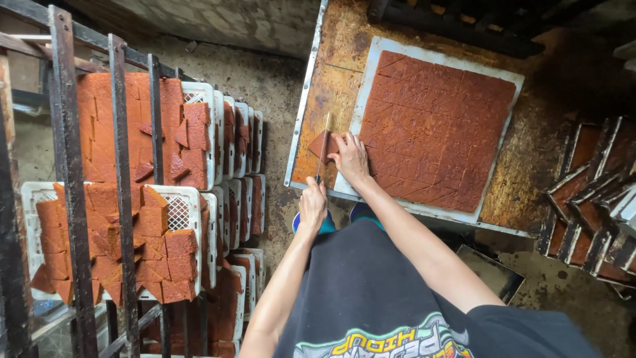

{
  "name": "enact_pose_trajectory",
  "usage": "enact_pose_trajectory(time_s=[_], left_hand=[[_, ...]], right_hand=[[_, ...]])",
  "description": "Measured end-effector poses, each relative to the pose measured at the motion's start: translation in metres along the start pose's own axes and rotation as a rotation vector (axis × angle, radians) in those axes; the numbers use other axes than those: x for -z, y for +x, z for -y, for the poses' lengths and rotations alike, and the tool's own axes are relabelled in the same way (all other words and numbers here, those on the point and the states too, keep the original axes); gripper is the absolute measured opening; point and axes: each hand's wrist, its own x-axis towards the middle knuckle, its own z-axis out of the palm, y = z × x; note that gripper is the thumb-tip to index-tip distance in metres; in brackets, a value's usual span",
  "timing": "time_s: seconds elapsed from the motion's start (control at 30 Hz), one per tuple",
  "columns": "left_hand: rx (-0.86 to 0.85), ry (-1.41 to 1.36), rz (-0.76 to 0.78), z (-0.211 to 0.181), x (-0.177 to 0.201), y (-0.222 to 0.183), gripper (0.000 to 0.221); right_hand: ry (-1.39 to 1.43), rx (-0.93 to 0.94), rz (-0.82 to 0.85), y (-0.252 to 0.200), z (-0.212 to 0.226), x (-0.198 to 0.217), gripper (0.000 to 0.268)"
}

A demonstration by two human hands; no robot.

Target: The person uses a knife to cut a large sheet of reddish-brown food into triangular pieces on a wooden table. They repeatedly pick up the cut pieces and place them onto a nearby metal tray.

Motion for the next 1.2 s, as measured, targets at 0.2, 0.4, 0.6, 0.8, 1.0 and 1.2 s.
enact_pose_trajectory(time_s=[0.2, 0.4, 0.6, 0.8, 1.0, 1.2], left_hand=[[0.033, 0.086, 0.008, -0.009, -0.014, 0.005, 0.028], [0.049, 0.047, -0.019, -0.022, -0.013, -0.003, 0.032], [0.057, 0.084, -0.055, -0.013, -0.031, 0.003, 0.038], [0.117, 0.162, -0.075, -0.018, -0.036, 0.01, 0.037], [0.104, 0.241, -0.154, -0.01, -0.043, 0.01, 0.037], [0.046, 0.441, -0.287, 0.017, -0.066, -0.006, 0.035]], right_hand=[[0.021, 0.025, 0.013, 0.0, -0.003, 0.001, 0.059], [-0.012, 0.061, 0.028, -0.001, -0.007, -0.004, 0.064], [-0.008, 0.055, 0.057, 0.001, -0.008, -0.003, 0.058], [-0.074, 0.004, 0.116, 0.005, 0.003, -0.001, 0.052], [-0.106, -0.025, 0.199, 0.014, 0.015, 0.009, 0.054], [-0.026, 0.058, 0.211, 0.014, 0.013, 0.017, 0.053]])
